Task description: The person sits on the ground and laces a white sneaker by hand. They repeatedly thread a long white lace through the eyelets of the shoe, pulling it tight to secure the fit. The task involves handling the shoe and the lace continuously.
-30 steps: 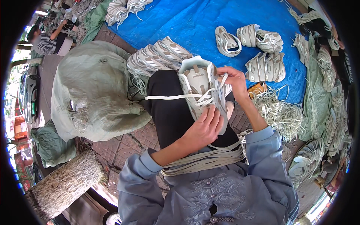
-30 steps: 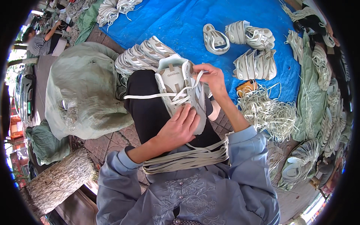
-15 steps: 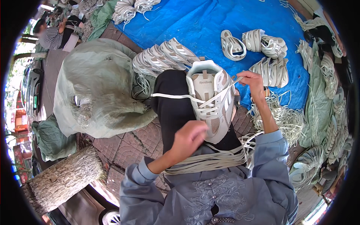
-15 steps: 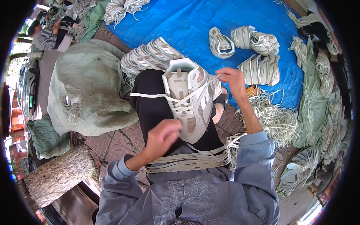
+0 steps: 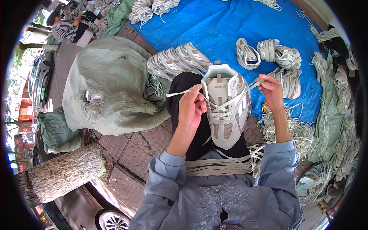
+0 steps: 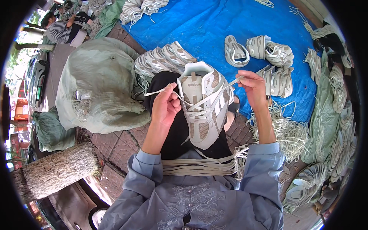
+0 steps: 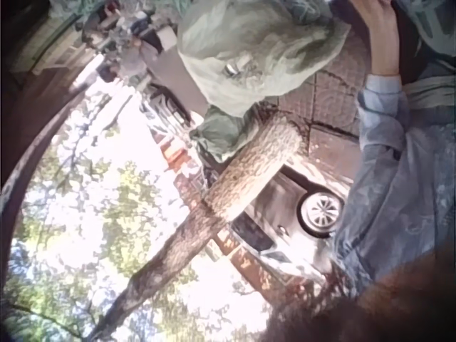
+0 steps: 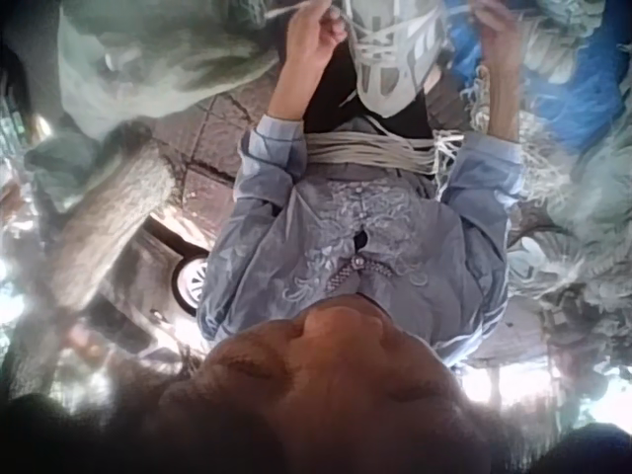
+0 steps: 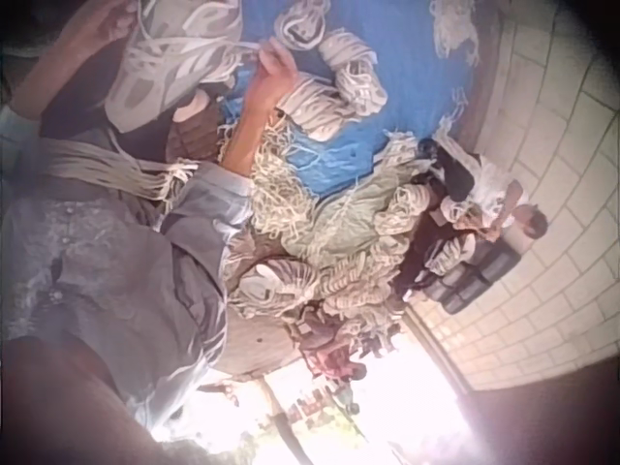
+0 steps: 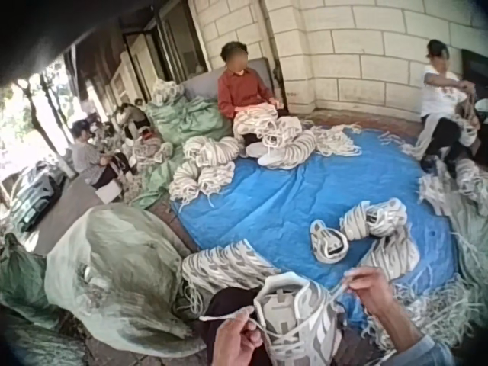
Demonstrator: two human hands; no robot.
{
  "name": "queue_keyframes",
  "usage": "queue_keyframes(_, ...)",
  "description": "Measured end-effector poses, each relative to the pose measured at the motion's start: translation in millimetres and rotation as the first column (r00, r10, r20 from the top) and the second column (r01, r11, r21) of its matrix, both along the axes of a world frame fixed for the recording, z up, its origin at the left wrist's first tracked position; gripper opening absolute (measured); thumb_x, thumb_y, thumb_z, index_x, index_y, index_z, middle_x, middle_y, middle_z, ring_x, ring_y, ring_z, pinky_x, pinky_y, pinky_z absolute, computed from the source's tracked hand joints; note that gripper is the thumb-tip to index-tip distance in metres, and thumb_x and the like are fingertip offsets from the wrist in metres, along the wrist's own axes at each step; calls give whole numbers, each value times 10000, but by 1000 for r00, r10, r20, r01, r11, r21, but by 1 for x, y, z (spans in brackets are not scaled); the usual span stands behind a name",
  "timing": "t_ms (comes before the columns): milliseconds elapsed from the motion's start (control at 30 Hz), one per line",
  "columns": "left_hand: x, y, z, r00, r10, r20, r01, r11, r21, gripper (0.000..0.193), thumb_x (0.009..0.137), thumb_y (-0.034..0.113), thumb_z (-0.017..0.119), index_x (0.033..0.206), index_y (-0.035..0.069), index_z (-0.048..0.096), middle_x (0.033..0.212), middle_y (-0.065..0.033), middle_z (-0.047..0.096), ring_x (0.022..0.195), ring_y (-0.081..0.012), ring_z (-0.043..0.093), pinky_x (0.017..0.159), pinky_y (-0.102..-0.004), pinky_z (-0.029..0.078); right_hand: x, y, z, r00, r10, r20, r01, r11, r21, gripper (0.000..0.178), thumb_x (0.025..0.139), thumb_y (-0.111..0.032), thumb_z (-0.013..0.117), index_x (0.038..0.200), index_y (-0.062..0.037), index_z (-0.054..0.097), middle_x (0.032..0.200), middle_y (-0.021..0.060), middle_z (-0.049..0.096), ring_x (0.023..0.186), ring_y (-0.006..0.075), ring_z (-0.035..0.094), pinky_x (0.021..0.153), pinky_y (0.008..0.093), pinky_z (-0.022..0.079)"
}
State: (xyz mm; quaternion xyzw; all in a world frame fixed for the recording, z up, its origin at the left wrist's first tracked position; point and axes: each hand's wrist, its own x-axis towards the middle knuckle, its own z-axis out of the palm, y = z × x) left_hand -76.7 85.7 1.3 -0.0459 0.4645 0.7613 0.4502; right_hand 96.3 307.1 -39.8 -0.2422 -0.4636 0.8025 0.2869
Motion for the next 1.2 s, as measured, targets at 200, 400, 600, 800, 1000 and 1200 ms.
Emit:
queue_keyframes(200,-26,-37,11,884,205,-421,-243,969,-38,184,845,194,534,882,15,553,681,-38,522,637,-130,535,529,-251,465,3,8,-4,982,-36,-184,5,986,-165,264,764,-66,569,1010,31,558,907,114,591,804,186,556,706,289,451)
queue_keyframes(400,-147,-139,5,887,453,91,-461,858,227,215,889,159,408,784,1,510,625,-51,507,468,-110,420,480,-225,422,33,70,6,934,-218,-285,161,964,-210,188,850,-130,497,968,11,538,872,77,563,829,178,538,747,299,436)
queue_keyframes(600,-305,-302,-4,915,401,-37,-387,902,190,142,832,71,441,857,-23,544,545,-12,453,424,-67,336,401,-210,316,127,194,33,878,-224,-422,203,975,-95,151,859,-108,490,901,37,480,789,64,477,664,142,425,600,236,378)
queue_keyframes(800,-386,-378,56,739,590,-324,-633,774,-35,176,873,130,416,870,9,543,530,27,395,416,-69,263,406,-220,261,251,294,87,921,-348,-174,365,928,72,232,856,-123,512,1008,51,501,744,15,478,545,57,343,418,151,246)
queue_keyframes(1000,-372,-402,73,507,623,-595,-850,477,-225,241,890,212,413,938,-2,511,556,28,337,420,-76,238,402,-225,235,308,353,89,747,-628,218,556,770,313,247,854,-99,506,1059,38,517,762,-1,522,490,26,326,377,154,210)
queue_keyframes(1200,-353,-453,66,497,757,-424,-866,406,-290,170,891,150,383,863,10,476,546,24,323,402,-83,234,384,-233,226,392,410,112,795,-572,202,513,812,279,353,863,-71,443,1198,41,432,1026,66,554,514,40,296,434,140,237)
